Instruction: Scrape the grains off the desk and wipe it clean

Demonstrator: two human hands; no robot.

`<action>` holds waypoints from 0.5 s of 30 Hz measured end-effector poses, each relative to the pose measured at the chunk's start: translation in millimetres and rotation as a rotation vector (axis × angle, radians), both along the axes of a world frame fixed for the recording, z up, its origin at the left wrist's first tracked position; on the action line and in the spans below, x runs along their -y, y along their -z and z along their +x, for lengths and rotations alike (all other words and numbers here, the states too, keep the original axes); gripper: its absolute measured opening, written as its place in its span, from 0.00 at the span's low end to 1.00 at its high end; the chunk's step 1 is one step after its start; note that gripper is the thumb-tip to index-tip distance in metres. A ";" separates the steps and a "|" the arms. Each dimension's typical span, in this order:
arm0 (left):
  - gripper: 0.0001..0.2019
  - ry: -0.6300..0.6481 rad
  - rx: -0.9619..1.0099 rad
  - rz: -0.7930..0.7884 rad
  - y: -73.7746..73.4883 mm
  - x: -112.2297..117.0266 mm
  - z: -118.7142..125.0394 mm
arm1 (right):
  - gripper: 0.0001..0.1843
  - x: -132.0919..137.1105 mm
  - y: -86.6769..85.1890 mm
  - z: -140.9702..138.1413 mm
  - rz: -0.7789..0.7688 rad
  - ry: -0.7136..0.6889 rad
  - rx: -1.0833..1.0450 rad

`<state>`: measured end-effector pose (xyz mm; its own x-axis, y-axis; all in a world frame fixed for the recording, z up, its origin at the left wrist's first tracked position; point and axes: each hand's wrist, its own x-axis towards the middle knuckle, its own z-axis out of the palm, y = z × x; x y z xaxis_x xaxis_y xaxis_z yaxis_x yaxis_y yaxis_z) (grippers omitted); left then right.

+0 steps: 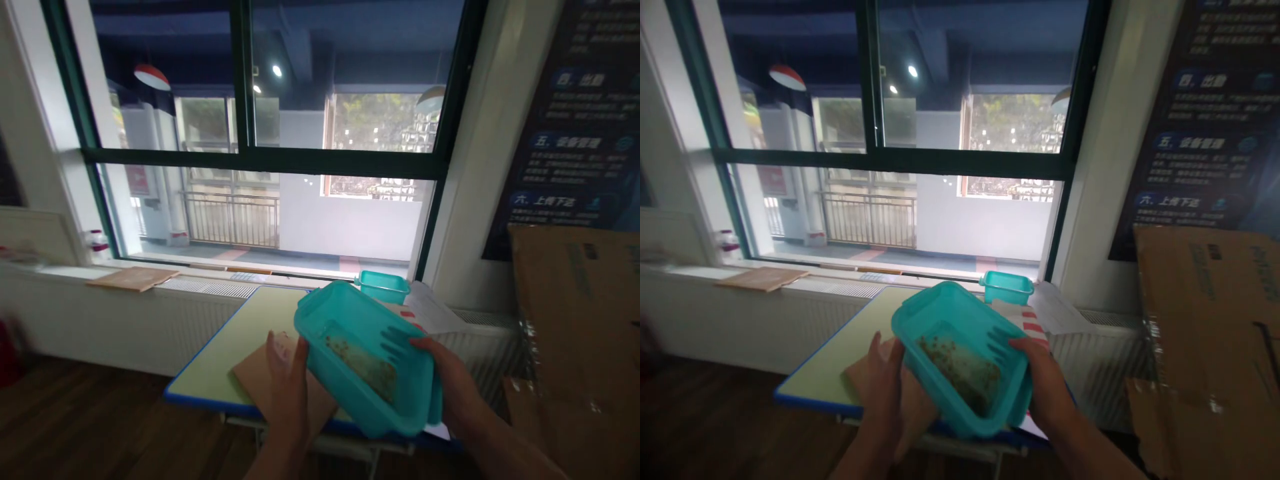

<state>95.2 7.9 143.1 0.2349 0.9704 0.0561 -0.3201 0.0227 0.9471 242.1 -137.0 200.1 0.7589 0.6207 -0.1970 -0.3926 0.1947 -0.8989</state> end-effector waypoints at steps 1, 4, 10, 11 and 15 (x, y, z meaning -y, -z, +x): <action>0.41 0.078 0.040 0.057 -11.4 -11.2 12.1 | 0.24 -5.4 -13.2 11.6 -0.022 -0.006 -0.030; 0.33 0.288 0.083 0.213 -35.4 -34.8 52.2 | 0.20 -23.0 -41.6 59.8 -0.059 -0.032 0.023; 0.29 0.131 -0.074 0.758 -50.9 -76.6 163.6 | 0.20 -70.6 -72.5 186.9 -0.159 -0.181 0.275; 0.28 0.131 -0.085 0.821 -52.6 -85.9 184.0 | 0.22 -79.2 -77.2 203.9 -0.146 -0.191 0.283; 0.26 0.171 -0.125 0.860 -55.8 -121.6 259.1 | 0.16 -111.4 -87.4 255.1 -0.018 0.009 0.327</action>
